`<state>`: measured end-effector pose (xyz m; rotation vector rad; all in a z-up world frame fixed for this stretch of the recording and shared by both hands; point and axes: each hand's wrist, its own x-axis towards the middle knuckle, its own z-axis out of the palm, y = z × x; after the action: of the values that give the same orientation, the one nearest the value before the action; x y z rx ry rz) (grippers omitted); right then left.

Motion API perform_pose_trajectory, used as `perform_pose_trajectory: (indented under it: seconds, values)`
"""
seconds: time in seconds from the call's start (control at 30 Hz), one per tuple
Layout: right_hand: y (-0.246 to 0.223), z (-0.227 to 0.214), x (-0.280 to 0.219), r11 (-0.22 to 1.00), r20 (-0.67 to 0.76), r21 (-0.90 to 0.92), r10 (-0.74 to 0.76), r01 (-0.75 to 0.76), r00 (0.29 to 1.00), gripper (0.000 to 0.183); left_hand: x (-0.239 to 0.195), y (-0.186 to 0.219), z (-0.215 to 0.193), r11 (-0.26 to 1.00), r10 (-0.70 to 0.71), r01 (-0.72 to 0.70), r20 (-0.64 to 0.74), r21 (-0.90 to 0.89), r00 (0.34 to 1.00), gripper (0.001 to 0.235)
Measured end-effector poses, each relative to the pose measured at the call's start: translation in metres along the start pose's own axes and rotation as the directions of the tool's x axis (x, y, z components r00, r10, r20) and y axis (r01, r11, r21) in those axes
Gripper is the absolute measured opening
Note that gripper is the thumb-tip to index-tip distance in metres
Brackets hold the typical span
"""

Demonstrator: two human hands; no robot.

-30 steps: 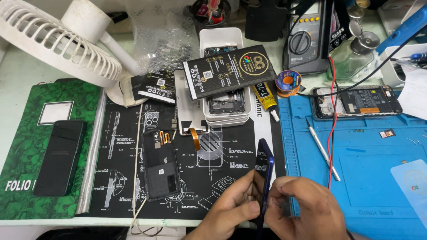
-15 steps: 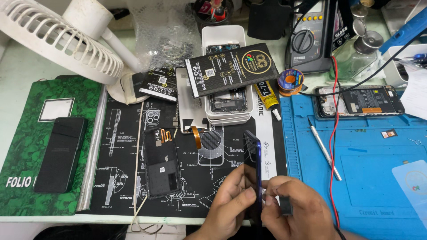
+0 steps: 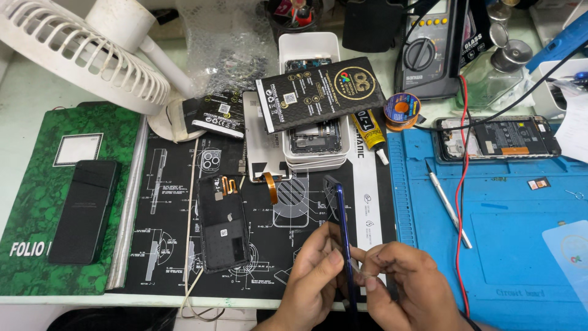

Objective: The person handles two smartphones, one black and one blue, on a cluttered workbench. They wipe the black phone's screen, power it on to show the lock screen, and then open it to reveal the internal components. The person then picks up the blue phone, powers it on, and navigates the interface before opening it to inspect the interior.

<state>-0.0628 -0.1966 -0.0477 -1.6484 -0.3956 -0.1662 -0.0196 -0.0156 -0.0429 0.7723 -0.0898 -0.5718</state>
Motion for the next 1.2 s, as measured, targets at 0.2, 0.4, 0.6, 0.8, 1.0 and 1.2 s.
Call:
perform_pose_trajectory:
  seconds: [0.2,0.4,0.6,0.8,1.0,1.2]
  values:
    - [-0.002,-0.001,-0.006,0.987,0.007,0.161,0.005,-0.006,1.000,0.045,0.000,-0.003,0.002,1.000,0.019,-0.019,0.008,-0.013,1.000,0.044]
    - [-0.010,-0.009,-0.018,0.961,0.022,0.272,0.041,-0.045,0.999,0.038,0.002,-0.010,-0.004,0.997,0.006,-0.016,-0.122,-0.076,0.993,0.064]
    - [-0.015,-0.078,-0.058,0.785,0.089,0.399,0.480,-0.473,0.873,0.037,-0.003,-0.018,-0.032,0.978,0.169,-0.179,-0.097,-0.105,0.981,0.070]
    - [-0.025,-0.157,-0.114,0.854,-0.548,0.248,0.513,-0.458,0.661,0.010,-0.004,-0.024,-0.055,0.987,0.129,-0.142,-0.151,-0.080,0.980,0.072]
    - [-0.014,-0.257,-0.187,0.889,-0.878,-0.002,0.217,-0.458,0.426,0.011,0.004,-0.029,-0.078,0.988,0.104,-0.108,-0.045,-0.113,0.994,0.077]
    - [0.017,-0.336,-0.258,0.590,-0.942,-0.120,0.186,-0.798,0.279,0.014,0.009,-0.037,-0.108,0.988,0.081,-0.066,0.103,-0.142,0.991,0.078]
